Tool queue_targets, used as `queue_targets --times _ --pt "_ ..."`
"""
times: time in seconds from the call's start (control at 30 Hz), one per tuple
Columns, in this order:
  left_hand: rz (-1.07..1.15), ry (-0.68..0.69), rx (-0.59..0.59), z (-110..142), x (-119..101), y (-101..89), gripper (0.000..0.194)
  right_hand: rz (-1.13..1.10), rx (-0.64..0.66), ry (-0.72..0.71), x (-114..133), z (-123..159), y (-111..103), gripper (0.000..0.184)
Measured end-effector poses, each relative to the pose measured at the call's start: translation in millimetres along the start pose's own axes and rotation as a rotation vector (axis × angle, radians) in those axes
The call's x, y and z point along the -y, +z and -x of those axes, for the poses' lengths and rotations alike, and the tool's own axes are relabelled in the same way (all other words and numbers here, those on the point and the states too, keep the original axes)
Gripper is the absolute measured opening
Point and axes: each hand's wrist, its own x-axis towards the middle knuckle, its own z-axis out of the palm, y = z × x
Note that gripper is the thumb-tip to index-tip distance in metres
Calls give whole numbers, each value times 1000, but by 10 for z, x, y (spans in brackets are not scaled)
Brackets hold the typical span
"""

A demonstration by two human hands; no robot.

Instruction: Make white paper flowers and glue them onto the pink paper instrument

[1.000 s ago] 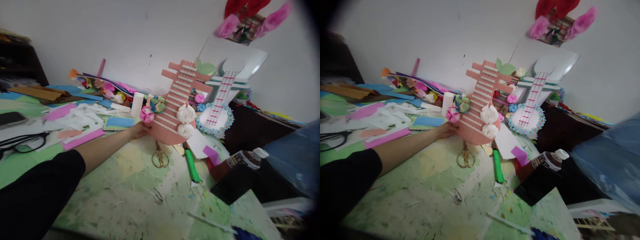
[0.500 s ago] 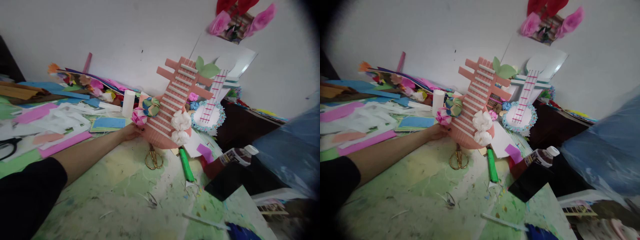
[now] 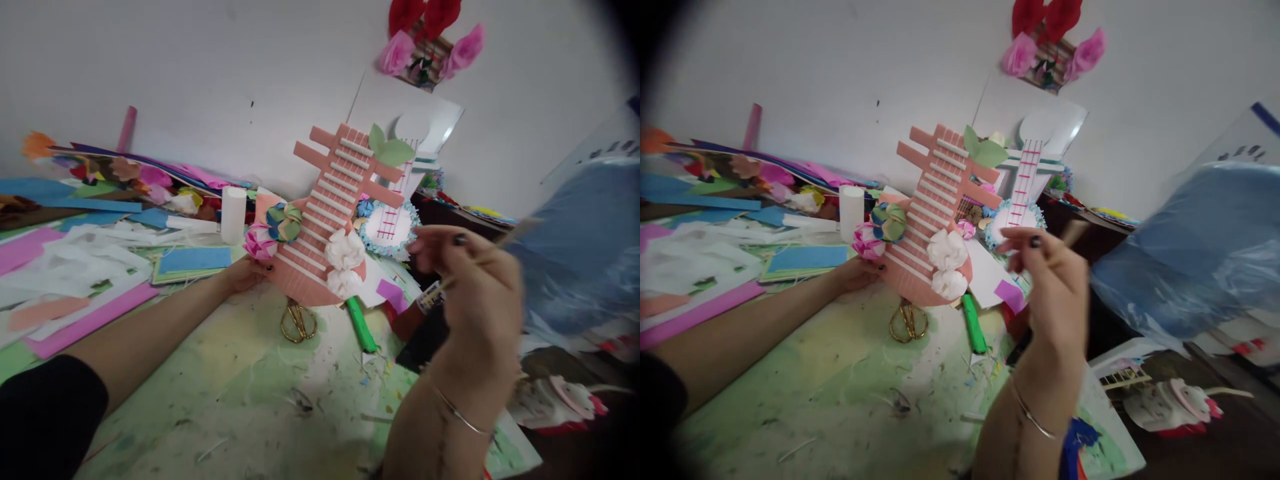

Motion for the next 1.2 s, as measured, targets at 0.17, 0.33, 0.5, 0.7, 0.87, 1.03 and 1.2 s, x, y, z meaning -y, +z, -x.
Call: queue_targets --times 0.17,0.33,0.5,0.7,0.87,1.03,1.2 --pt "8 4 -16 17 -25 50 29 -114 232 -118 -116 -161 457 27" --pt "27 8 -52 26 -45 104 37 -22 258 -145 -225 -177 613 31" --pt "44 5 -72 43 -67 142 40 56 235 -167 -296 -188 619 33" --pt "53 -5 -79 38 -67 159 38 7 282 -175 -323 -189 651 34" --pt "47 -11 -80 55 -83 189 40 -71 267 -165 -260 -200 637 30" --pt "40 -16 -86 67 -97 185 40 -113 139 -164 -254 -222 593 25" --pt "18 -9 -73 65 -94 177 47 -30 67 -28 -345 -224 562 23"
